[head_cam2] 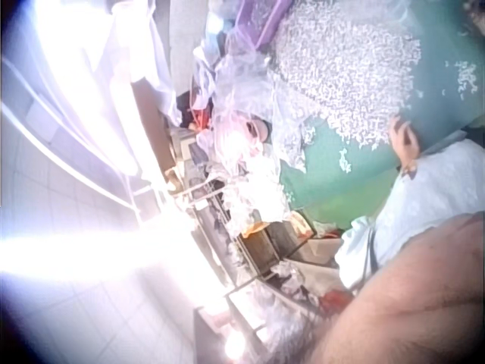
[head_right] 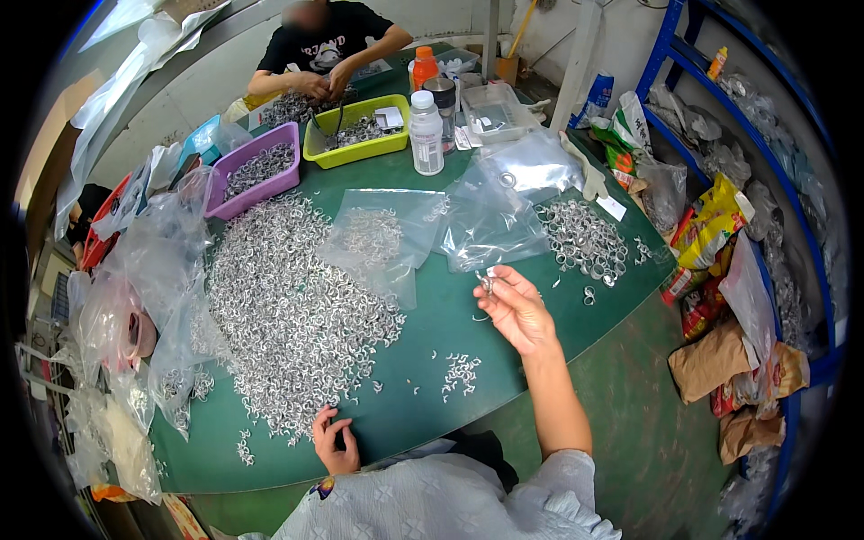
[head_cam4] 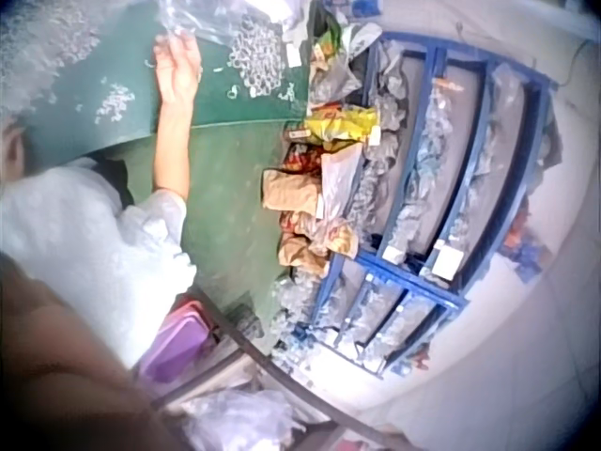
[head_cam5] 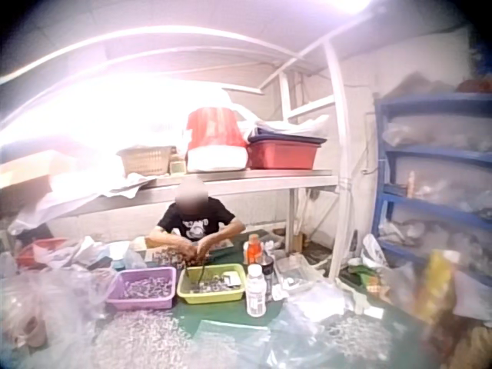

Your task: The person sorts small metal C-shaped parts by hand on a green surface, moving them from a large central pile into smaller clusters and into plastic bags.

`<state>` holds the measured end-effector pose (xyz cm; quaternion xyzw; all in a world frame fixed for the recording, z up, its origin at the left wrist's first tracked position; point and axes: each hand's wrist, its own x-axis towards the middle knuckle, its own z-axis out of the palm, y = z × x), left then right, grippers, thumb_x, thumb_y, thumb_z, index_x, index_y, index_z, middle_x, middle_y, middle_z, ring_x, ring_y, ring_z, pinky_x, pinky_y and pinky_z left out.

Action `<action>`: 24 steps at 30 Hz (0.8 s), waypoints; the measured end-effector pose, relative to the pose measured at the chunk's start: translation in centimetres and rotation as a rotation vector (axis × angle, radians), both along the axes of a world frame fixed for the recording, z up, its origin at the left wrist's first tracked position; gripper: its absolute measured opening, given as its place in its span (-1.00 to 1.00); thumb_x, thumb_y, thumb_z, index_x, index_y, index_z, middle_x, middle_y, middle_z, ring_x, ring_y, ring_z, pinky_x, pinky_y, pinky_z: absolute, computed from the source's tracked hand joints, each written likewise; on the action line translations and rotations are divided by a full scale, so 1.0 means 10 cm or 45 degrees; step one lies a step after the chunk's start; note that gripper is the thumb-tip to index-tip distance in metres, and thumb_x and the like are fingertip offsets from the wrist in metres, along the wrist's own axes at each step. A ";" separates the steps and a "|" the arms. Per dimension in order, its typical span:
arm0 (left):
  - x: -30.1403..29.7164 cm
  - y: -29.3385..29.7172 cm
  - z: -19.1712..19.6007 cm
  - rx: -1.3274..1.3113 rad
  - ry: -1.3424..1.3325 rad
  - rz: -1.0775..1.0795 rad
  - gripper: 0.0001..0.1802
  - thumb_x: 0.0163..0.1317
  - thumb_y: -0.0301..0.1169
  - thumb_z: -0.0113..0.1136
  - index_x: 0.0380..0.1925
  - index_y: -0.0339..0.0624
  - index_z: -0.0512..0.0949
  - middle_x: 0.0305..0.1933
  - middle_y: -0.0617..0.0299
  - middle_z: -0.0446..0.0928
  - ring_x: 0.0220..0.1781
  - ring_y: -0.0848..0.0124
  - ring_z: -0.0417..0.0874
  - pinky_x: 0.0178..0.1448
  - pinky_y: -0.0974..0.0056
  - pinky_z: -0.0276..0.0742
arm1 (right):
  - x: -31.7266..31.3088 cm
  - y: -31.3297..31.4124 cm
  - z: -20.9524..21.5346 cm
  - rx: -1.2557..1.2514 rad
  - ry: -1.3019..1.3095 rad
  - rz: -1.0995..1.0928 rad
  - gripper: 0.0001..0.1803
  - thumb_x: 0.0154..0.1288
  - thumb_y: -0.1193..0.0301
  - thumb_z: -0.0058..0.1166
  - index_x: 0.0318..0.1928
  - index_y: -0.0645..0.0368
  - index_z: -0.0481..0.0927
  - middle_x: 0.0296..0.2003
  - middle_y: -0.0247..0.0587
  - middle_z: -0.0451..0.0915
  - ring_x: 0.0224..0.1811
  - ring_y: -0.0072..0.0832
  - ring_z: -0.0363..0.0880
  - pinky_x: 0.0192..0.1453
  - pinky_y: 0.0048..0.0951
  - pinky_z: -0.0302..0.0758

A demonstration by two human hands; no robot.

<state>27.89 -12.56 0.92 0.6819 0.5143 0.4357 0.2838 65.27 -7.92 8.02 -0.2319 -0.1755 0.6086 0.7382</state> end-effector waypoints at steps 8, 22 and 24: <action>-0.01 0.00 0.01 -0.013 0.005 0.007 -0.77 0.09 -0.76 0.12 -0.30 -0.25 0.61 0.05 -0.01 0.47 0.30 -0.06 0.45 0.31 0.03 0.38 | -0.12 0.06 0.00 0.023 0.039 0.098 -0.75 0.29 0.58 0.17 -0.03 0.21 0.52 -0.17 -0.13 0.64 -0.09 -0.30 0.66 -0.03 -0.39 0.64; 0.00 -0.01 0.02 -0.037 0.020 0.014 -0.73 0.07 -0.78 0.13 -0.29 -0.23 0.63 0.06 -0.02 0.44 0.30 -0.07 0.44 0.33 0.03 0.37 | -0.25 0.15 0.11 0.050 -0.055 0.119 -0.74 0.24 0.64 0.19 -0.08 0.17 0.51 -0.21 -0.19 0.60 -0.14 -0.40 0.60 -0.04 -0.44 0.57; -0.01 -0.01 0.02 -0.037 0.016 0.020 -0.73 0.06 -0.78 0.13 -0.29 -0.23 0.63 0.06 -0.02 0.44 0.29 -0.07 0.44 0.33 0.03 0.38 | -0.26 0.18 0.11 0.009 -0.122 0.080 -0.73 0.24 0.65 0.18 -0.07 0.18 0.50 -0.23 -0.17 0.61 -0.16 -0.40 0.61 -0.04 -0.44 0.58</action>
